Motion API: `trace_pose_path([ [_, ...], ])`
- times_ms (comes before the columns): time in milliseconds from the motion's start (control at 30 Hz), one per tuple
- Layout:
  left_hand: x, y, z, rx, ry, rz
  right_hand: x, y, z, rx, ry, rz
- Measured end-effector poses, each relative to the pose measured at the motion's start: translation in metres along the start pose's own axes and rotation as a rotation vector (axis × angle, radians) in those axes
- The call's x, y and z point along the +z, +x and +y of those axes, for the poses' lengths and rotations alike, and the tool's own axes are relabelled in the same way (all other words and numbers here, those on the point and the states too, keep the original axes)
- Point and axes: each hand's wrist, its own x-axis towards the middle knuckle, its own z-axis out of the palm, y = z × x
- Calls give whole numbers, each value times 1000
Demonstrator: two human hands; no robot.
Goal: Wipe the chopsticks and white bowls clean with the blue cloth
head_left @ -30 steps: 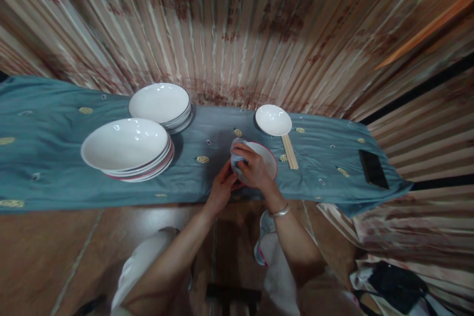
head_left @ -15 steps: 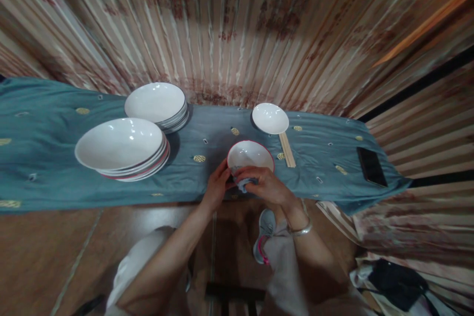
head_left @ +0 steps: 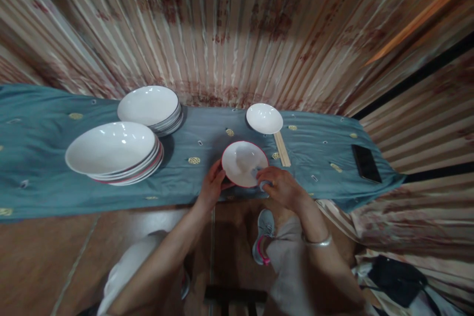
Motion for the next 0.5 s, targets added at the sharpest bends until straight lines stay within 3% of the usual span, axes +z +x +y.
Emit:
trace_pose_path([
  [267,-2,1,-1,10,10,20,13,16,23,103,-108,342],
  [500,-1,1,1,14,7,39,12,32,41,297,252,623],
])
